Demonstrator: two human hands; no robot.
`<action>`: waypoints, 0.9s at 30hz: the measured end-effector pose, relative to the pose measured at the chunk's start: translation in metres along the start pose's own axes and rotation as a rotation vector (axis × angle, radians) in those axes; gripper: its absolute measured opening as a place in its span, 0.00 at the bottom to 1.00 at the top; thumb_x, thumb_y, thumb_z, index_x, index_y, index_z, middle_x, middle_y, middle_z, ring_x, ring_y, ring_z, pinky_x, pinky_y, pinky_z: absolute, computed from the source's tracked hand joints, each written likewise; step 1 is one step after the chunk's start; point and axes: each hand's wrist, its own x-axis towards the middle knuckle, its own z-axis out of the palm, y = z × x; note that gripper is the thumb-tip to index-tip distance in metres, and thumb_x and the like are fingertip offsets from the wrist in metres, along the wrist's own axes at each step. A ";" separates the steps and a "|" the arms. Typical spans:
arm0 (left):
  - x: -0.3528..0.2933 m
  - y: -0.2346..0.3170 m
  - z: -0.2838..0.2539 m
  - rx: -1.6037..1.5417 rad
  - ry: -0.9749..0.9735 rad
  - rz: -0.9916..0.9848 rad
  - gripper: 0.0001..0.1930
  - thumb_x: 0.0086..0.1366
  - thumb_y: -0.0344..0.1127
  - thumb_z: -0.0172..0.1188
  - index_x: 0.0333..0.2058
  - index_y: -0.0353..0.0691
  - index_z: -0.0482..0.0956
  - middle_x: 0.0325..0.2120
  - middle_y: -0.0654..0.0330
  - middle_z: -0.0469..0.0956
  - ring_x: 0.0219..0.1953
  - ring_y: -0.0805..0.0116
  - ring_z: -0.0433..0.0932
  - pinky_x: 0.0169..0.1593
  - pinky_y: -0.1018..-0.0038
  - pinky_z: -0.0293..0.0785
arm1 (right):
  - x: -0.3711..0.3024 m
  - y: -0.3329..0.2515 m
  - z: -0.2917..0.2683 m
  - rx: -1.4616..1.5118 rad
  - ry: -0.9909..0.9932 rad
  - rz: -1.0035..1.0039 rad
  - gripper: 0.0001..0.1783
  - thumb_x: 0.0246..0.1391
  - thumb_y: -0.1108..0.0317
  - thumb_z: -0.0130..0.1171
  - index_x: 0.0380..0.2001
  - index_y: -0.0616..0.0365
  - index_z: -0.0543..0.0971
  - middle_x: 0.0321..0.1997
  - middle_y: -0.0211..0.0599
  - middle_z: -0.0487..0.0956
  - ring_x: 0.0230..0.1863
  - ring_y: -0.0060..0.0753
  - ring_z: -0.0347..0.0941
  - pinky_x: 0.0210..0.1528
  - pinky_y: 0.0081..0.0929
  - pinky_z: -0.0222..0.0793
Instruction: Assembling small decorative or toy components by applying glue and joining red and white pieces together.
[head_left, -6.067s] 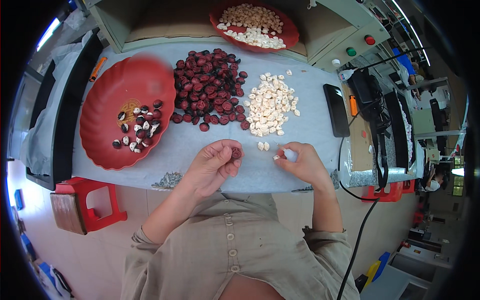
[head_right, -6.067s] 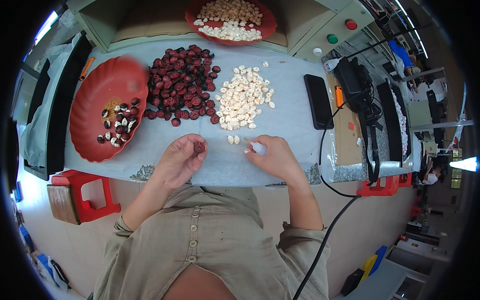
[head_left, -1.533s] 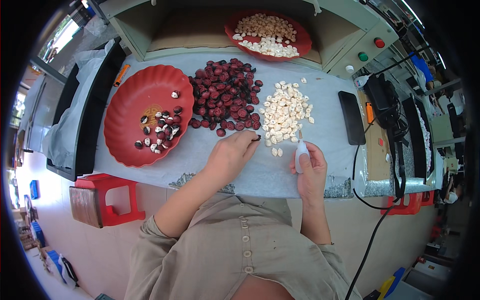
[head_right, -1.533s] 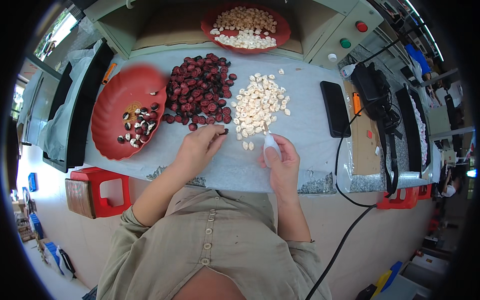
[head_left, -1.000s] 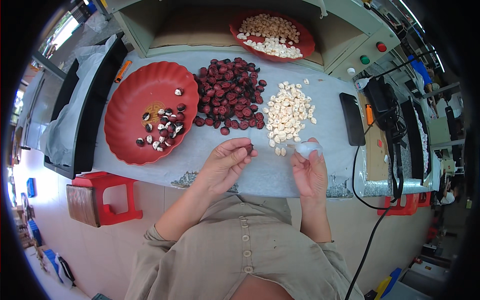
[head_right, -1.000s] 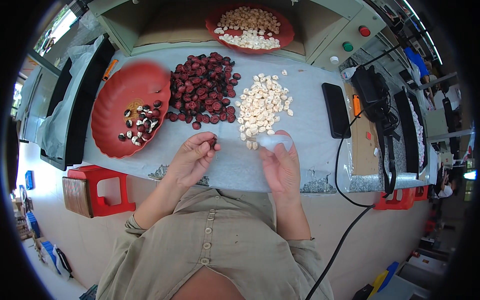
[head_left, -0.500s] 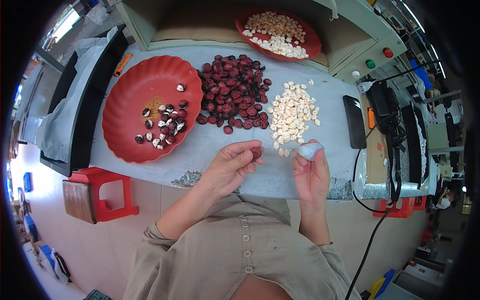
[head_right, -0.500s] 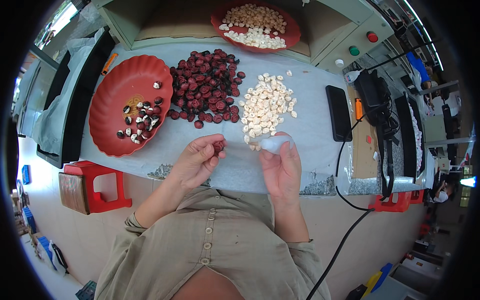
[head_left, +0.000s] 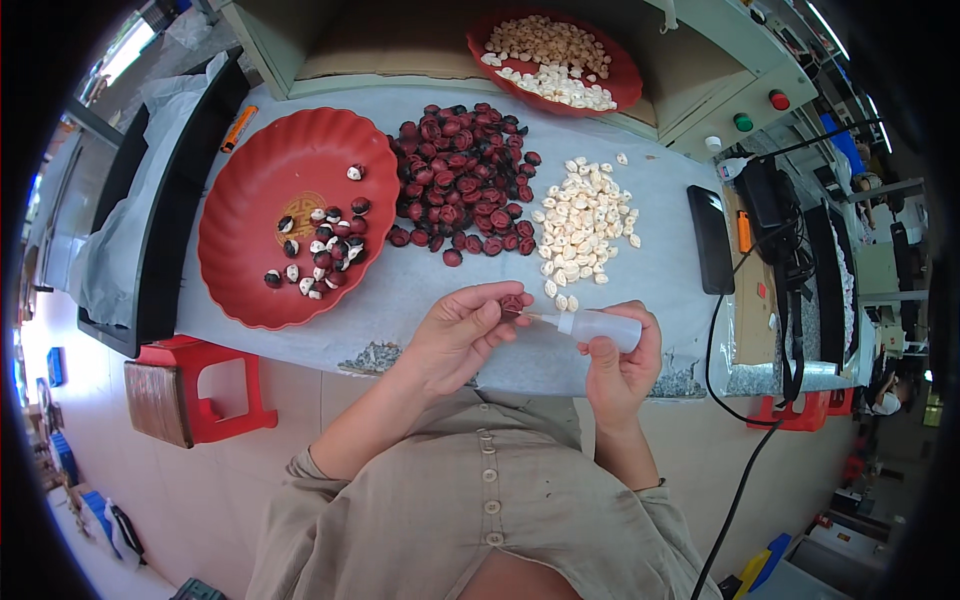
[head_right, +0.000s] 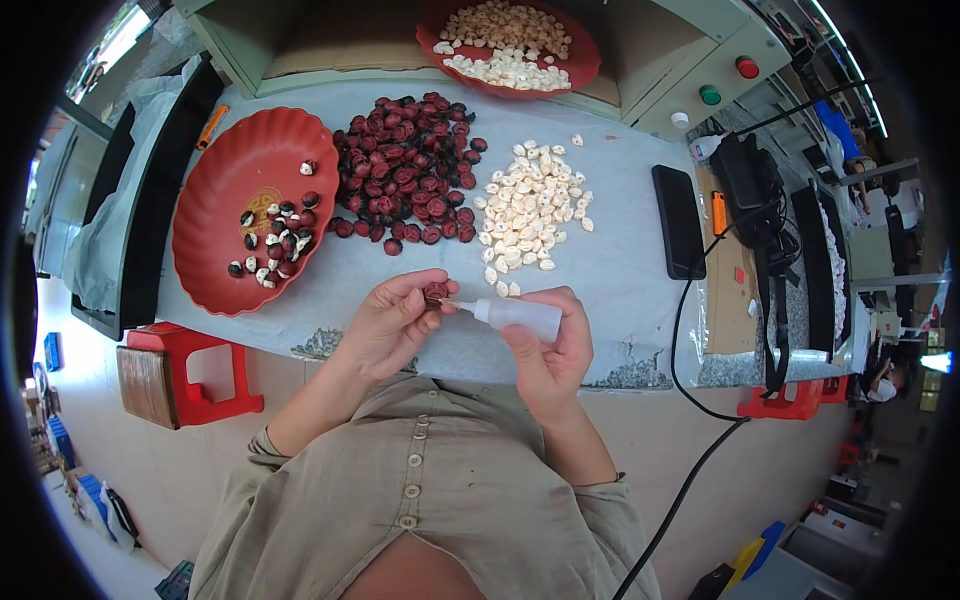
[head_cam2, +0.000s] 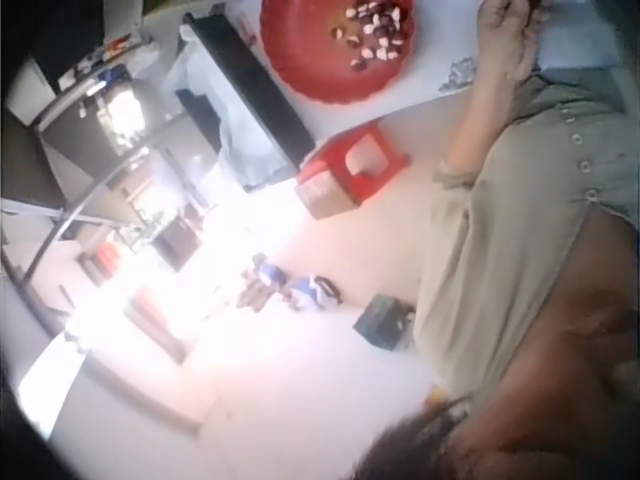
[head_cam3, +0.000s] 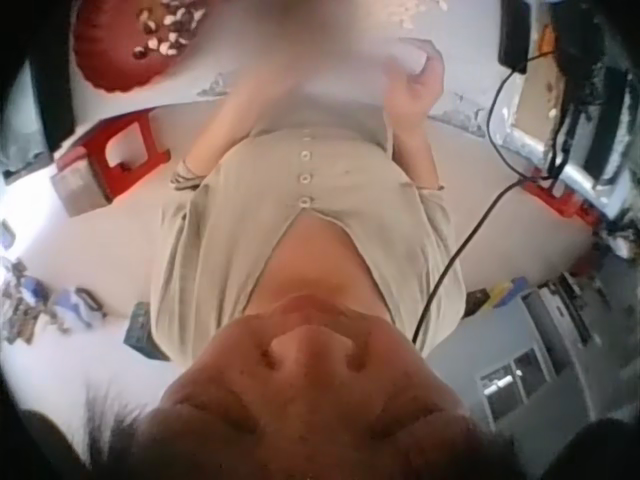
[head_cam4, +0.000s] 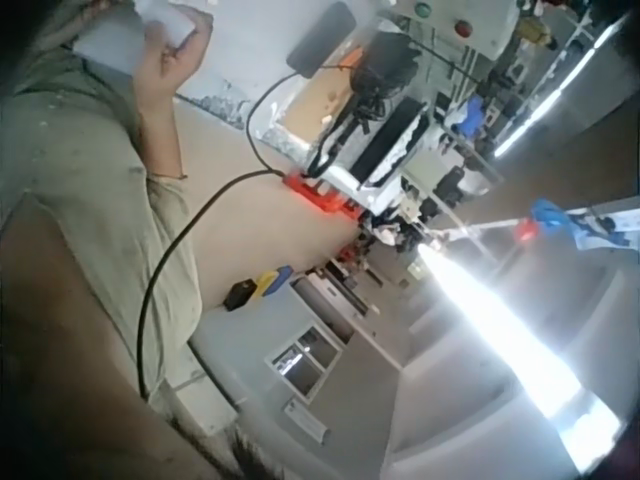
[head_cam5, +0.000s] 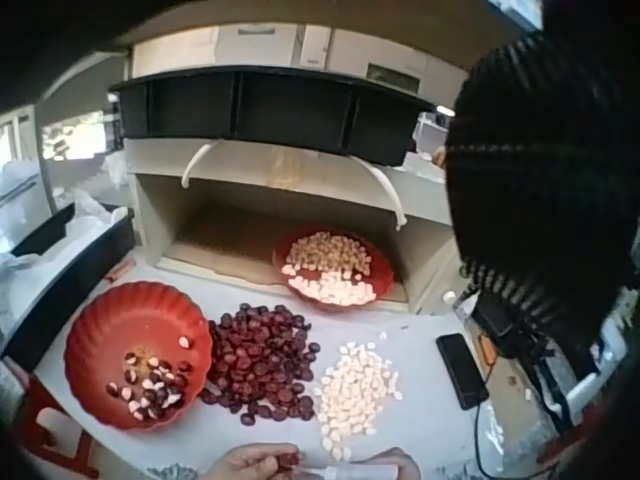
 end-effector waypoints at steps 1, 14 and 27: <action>0.000 0.000 0.000 -0.007 -0.003 0.008 0.15 0.58 0.30 0.48 0.44 0.33 0.68 0.38 0.53 0.71 0.36 0.70 0.72 0.38 0.81 0.71 | 0.000 -0.002 0.001 -0.004 -0.010 0.006 0.13 0.46 0.70 0.56 0.34 0.64 0.66 0.31 0.32 0.66 0.30 0.19 0.63 0.33 0.14 0.59; -0.001 0.000 0.000 0.002 0.008 -0.002 0.15 0.58 0.31 0.48 0.43 0.32 0.68 0.38 0.52 0.71 0.37 0.69 0.73 0.38 0.81 0.72 | 0.001 0.000 -0.004 -0.181 -0.082 -0.061 0.15 0.47 0.67 0.55 0.33 0.64 0.64 0.29 0.33 0.65 0.25 0.17 0.63 0.27 0.11 0.59; -0.001 -0.002 -0.001 0.022 -0.003 0.013 0.14 0.58 0.31 0.48 0.43 0.33 0.68 0.38 0.52 0.71 0.38 0.68 0.72 0.38 0.81 0.72 | 0.002 -0.002 -0.006 -0.288 -0.127 -0.121 0.15 0.46 0.68 0.56 0.33 0.64 0.65 0.29 0.33 0.66 0.25 0.18 0.62 0.27 0.12 0.58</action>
